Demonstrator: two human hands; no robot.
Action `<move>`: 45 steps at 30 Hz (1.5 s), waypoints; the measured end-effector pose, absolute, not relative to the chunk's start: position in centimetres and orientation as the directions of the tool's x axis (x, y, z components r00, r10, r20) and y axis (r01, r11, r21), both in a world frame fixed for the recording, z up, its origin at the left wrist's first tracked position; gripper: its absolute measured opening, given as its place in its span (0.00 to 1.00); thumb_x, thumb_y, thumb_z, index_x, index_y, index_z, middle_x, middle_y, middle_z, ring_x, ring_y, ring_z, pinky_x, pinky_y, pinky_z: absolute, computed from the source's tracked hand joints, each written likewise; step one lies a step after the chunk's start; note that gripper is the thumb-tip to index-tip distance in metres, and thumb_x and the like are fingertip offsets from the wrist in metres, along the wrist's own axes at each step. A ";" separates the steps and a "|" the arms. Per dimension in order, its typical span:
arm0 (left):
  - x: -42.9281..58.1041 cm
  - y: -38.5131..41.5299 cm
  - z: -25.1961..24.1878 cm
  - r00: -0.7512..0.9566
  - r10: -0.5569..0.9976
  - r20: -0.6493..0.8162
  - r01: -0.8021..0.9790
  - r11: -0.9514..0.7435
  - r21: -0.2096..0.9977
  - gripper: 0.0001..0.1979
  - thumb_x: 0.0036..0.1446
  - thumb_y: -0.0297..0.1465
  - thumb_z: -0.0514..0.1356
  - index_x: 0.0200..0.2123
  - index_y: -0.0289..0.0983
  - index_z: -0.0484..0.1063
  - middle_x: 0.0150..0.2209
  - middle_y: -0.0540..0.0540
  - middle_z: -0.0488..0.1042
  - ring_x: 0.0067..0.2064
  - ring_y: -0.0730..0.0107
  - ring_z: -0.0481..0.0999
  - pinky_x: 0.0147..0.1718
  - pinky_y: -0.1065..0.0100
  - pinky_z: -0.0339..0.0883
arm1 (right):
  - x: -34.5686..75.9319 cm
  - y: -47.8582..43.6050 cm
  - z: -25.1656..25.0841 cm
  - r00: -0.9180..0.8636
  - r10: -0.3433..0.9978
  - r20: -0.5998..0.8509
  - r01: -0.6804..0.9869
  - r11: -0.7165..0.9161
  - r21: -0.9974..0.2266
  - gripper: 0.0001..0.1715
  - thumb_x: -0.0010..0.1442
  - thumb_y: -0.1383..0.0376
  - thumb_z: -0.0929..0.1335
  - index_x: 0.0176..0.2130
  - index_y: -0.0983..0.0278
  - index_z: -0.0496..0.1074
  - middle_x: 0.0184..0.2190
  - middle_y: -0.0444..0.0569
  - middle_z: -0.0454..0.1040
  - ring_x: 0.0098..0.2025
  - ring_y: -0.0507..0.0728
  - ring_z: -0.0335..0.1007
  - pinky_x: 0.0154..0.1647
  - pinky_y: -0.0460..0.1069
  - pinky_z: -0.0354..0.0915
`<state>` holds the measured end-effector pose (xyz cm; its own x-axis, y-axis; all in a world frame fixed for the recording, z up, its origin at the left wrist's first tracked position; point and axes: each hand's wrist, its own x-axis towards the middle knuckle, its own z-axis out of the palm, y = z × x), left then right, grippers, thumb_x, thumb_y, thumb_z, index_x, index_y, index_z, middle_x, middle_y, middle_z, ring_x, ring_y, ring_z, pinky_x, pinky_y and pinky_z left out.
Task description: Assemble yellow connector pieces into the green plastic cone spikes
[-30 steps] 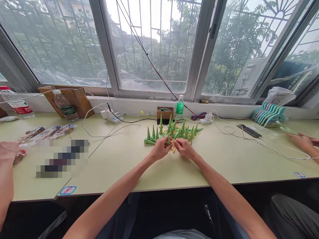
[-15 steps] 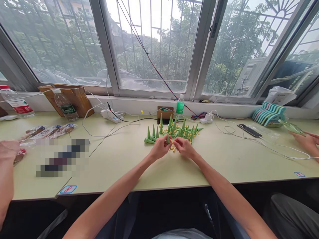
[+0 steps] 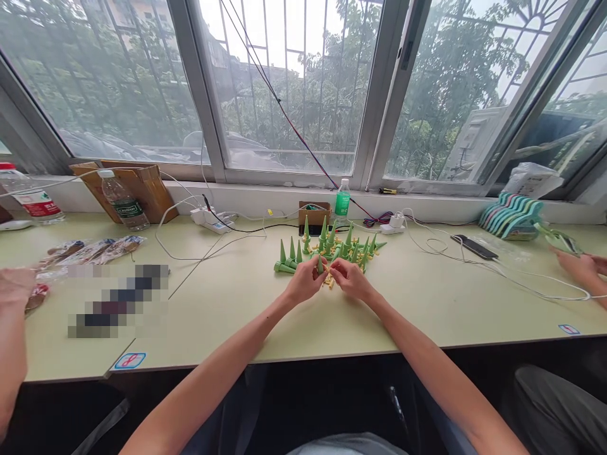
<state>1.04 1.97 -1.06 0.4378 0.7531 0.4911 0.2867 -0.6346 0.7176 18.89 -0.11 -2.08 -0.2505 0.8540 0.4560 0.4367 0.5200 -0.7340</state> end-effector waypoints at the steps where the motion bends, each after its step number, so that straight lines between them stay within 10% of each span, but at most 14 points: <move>1: 1.0 1.9 -1.1 0.446 0.753 0.484 0.297 -0.634 0.714 0.09 0.55 0.33 0.59 0.38 0.36 0.66 0.24 0.52 0.68 0.21 0.78 0.63 0.22 0.74 0.61 | 18.9 0.0 -2.2 -0.244 0.852 0.462 0.456 0.522 -0.721 0.16 0.64 0.54 0.62 0.32 0.63 0.65 0.20 0.41 0.63 0.21 0.49 0.55 0.23 0.45 0.52; 9: 1.1 1.8 -1.2 0.471 0.732 0.492 0.315 -0.661 0.681 0.08 0.57 0.33 0.58 0.38 0.35 0.66 0.27 0.50 0.69 0.21 0.79 0.63 0.21 0.74 0.59 | 19.0 0.5 -2.6 -0.228 0.841 0.491 0.544 0.529 -0.652 0.25 0.66 0.53 0.58 0.23 0.64 0.60 0.18 0.41 0.59 0.21 0.49 0.52 0.24 0.46 0.50; 17: 1.1 2.0 -0.9 0.431 0.751 0.501 0.289 -0.641 0.711 0.05 0.56 0.31 0.58 0.35 0.35 0.65 0.27 0.51 0.68 0.22 0.79 0.64 0.22 0.74 0.60 | 18.9 -0.1 -2.1 -0.277 0.854 0.440 0.413 0.519 -0.748 0.17 0.64 0.52 0.62 0.38 0.63 0.66 0.21 0.41 0.66 0.20 0.49 0.58 0.23 0.45 0.55; 32: 1.0 2.0 -1.3 0.489 0.721 0.490 0.288 -0.664 0.690 0.03 0.55 0.30 0.57 0.33 0.36 0.66 0.24 0.52 0.66 0.22 0.78 0.61 0.21 0.75 0.58 | 19.3 0.4 -2.4 -0.286 0.841 0.459 0.534 0.537 -0.653 0.24 0.66 0.55 0.58 0.22 0.63 0.54 0.18 0.40 0.55 0.22 0.49 0.49 0.25 0.46 0.47; 45: 1.1 2.0 -1.2 0.458 0.733 0.503 0.300 -0.660 0.688 0.04 0.56 0.30 0.57 0.31 0.35 0.66 0.27 0.50 0.69 0.23 0.78 0.63 0.23 0.74 0.60 | 18.8 -0.3 -1.8 -0.240 0.853 0.463 0.455 0.520 -0.723 0.15 0.63 0.55 0.61 0.33 0.63 0.66 0.20 0.42 0.64 0.22 0.50 0.56 0.24 0.45 0.54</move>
